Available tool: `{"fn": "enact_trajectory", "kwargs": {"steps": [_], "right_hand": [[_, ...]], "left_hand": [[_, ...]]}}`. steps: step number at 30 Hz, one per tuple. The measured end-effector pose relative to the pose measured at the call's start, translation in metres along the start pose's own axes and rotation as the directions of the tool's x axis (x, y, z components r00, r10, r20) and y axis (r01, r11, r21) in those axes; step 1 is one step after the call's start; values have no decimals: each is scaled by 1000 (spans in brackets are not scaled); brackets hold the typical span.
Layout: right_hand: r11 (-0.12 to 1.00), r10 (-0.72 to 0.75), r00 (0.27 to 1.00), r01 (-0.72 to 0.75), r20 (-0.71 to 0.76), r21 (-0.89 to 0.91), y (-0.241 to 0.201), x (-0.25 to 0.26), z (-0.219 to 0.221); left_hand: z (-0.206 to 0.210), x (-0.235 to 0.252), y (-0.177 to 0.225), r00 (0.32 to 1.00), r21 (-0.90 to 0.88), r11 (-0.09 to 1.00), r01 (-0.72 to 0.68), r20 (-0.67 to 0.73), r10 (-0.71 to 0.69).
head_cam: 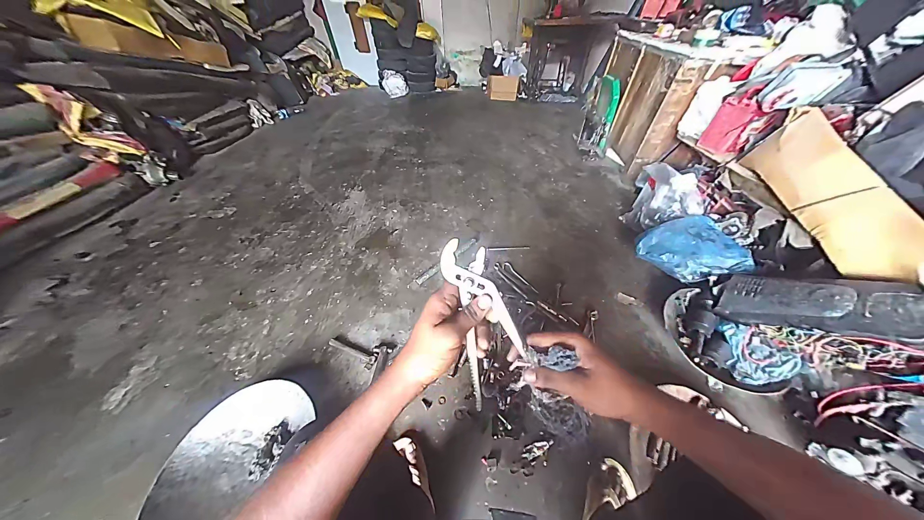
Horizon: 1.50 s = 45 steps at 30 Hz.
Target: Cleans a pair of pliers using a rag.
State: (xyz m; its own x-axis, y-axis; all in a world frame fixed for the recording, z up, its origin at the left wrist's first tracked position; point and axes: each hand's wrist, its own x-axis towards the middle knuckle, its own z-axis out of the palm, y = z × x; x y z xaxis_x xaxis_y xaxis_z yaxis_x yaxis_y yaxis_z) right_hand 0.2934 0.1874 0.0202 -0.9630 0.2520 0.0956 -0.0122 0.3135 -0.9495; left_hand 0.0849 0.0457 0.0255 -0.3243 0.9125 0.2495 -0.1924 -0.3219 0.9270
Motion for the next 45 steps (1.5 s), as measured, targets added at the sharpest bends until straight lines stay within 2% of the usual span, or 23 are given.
{"fn": "enact_trajectory", "kwargs": {"steps": [4,9,11,13,18,24,28,32,37,41,45], "right_hand": [[997,-72,996,70,-56,-30,-4,-3,-13],[981,-181,971,168,-156,-94,-11,-4,-39],[964,-235,963,215,-128,-155,-10,-5,-43],[937,-269,960,242,-79,-253,-12,-8,-42],[935,-239,971,224,-19,-274,-15,-18,-26],[908,-234,971,203,-40,-367,-10,-24,5],[902,-249,967,216,-43,-374,-11,-16,6],[921,-212,977,191,-25,-340,-6,-10,8],[920,-163,987,152,0,-362,-3,-10,17],[942,-88,992,112,89,-315,-6,-4,4],[987,-50,992,31,-117,-156,-4,6,-24]], "left_hand": [[-14,-4,6,995,-97,990,100,-13,-101],[-23,-11,12,999,-171,985,20,41,-13],[-22,-15,13,995,-100,995,-9,99,19],[-14,-20,13,995,-46,999,-28,93,33],[1,-27,5,997,10,999,-44,58,44],[18,-25,-7,996,0,996,-90,24,90],[30,-25,-9,996,23,996,-88,-6,88],[39,-27,-8,1000,55,998,-21,8,20],[45,-24,-15,984,-31,996,78,-159,-82],[42,-23,-12,978,-84,985,152,-132,-162],[35,-23,-13,972,-98,972,214,-76,-221]]}}
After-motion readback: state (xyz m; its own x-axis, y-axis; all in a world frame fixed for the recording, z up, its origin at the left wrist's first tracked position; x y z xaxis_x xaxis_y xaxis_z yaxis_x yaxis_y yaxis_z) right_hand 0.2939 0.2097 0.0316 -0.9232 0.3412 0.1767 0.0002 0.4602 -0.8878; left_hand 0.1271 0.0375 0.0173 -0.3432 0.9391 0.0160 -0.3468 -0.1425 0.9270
